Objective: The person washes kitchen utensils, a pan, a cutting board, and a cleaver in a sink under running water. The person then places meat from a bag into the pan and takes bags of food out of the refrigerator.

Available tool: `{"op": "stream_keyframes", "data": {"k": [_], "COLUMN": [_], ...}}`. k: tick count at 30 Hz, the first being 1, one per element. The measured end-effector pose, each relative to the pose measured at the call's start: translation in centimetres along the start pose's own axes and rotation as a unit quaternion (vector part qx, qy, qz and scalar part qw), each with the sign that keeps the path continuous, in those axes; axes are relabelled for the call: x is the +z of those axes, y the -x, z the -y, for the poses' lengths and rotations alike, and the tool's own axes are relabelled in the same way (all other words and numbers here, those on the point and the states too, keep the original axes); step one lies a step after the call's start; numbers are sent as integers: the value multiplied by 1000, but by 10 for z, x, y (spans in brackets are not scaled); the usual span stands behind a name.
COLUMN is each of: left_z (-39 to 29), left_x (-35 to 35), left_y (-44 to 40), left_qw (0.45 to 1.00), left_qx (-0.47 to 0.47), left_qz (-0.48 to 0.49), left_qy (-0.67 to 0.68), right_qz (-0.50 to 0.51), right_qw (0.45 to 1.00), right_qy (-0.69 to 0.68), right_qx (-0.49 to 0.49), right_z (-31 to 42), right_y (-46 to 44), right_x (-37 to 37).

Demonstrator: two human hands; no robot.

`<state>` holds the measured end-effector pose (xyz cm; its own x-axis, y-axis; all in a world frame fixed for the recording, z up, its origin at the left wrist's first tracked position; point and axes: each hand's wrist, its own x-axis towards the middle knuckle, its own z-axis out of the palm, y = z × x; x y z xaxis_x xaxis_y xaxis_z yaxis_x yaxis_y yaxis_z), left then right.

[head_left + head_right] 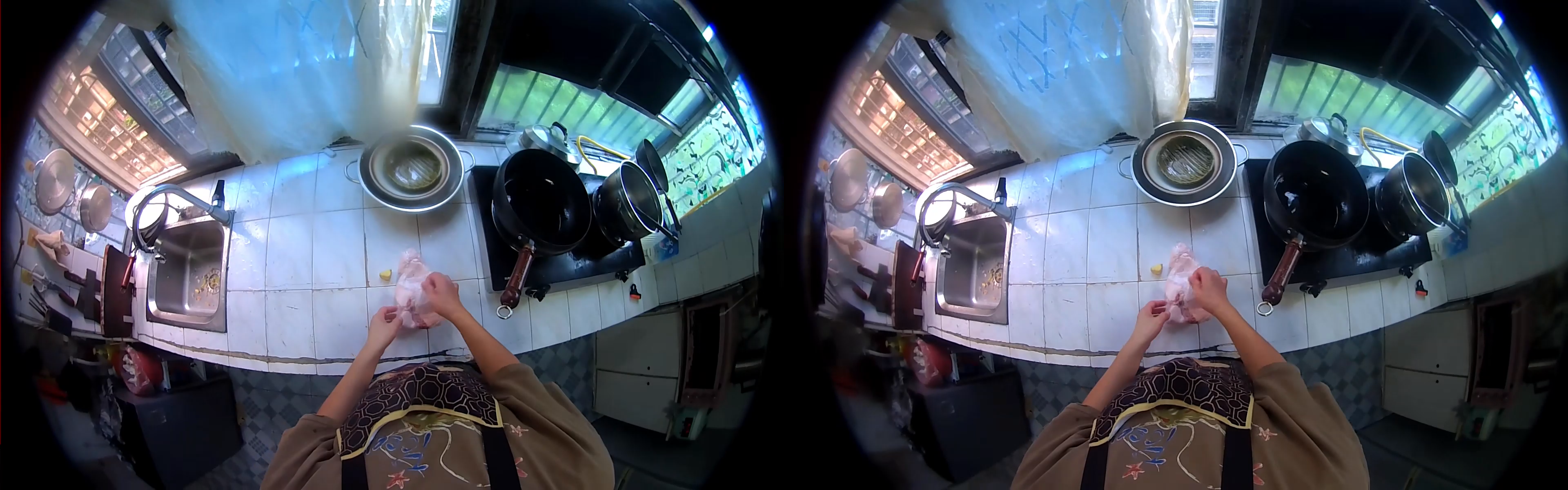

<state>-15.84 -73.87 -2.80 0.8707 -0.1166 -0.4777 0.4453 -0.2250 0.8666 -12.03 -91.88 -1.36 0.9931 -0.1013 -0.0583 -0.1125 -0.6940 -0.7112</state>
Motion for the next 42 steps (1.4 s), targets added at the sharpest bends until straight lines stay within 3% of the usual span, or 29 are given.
{"op": "stream_keyframes", "data": {"k": [1, 3, 5, 7, 9, 11, 12, 13, 15, 16, 17, 19, 20, 21, 23, 24, 29, 31, 32, 33, 35, 36, 40, 42], "left_z": [3, 7, -2, -37, -52, -50, -62, -71, -90, -100, -101, -103, -105, -101, -93, -92, -86, -76, -72, -68, -61, -59, -64, -71], "left_x": [1, 4, 8, 12, 22, 31, 28, 24, 11, 5, 1, -6, -9, -12, -20, -23, -22, -20, -19, -18, -23, -26, -29, -28], "left_y": [3, 2, 1, 11, 11, 5, 9, 14, 23, 29, 35, 42, 44, 45, 47, 49, 51, 46, 45, 43, 42, 42, 48, 49], "left_qw": [1000, 996, 987, 975, 971, 968, 977, 977, 982, 994, 994, 993, 997, 997, 927, 885, 812, 792, 778, 764, 774, 783, 812, 845], "left_qx": [18, 67, 118, 195, 215, 241, 175, 176, 31, 36, 36, 99, 13, 14, -35, -40, -41, -52, -69, -87, -69, -52, -43, -52], "left_qz": [-18, -52, -88, -83, -81, -32, -7, -7, 27, 35, 32, 60, 48, 43, 35, 49, 62, 62, 51, 41, 46, 50, 85, 64], "left_qy": [-14, -38, -61, -62, -70, 68, 119, 119, 184, 93, 94, -28, 53, 57, 372, 462, 579, 605, 622, 638, 628, 618, 575, 528], "right_qz": [5, -56, -49, -63, -50, -14, -1, -2, 33, 48, 51, 82, 88, 91, 97, 103, 112, 133, 198, 198, 154, 150, 236, 266], "right_qw": [1000, 950, 935, 861, 856, 833, 842, 842, 850, 849, 849, 854, 853, 859, 864, 871, 909, 959, 964, 964, 988, 988, 971, 905], "right_qy": [2, -305, -351, -501, -513, -553, -539, -539, -525, -525, -525, -512, -511, -498, -484, -470, -388, -235, -177, -178, 5, 28, 12, -328], "right_qx": [-2, 35, 25, 58, 46, 9, 2, 1, -27, -35, -36, -53, -57, -79, -103, -99, -102, -87, 0, -2, 0, -14, -42, 42], "right_z": [-6, -2, 9, 16, 41, 60, 68, 74, 86, 92, 98, 107, 109, 111, 112, 112, 108, 108, 112, 109, 97, 90, 69, 58], "right_y": [1, 5, 13, 16, 22, 27, 29, 32, 35, 38, 41, 43, 43, 45, 49, 52, 58, 61, 61, 60, 61, 60, 46, 40], "right_x": [0, -13, -29, -41, -57, -64, -68, -69, -70, -72, -74, -76, -75, -75, -74, -75, -68, -65, -72, -70, -61, -60, -55, -53]}}
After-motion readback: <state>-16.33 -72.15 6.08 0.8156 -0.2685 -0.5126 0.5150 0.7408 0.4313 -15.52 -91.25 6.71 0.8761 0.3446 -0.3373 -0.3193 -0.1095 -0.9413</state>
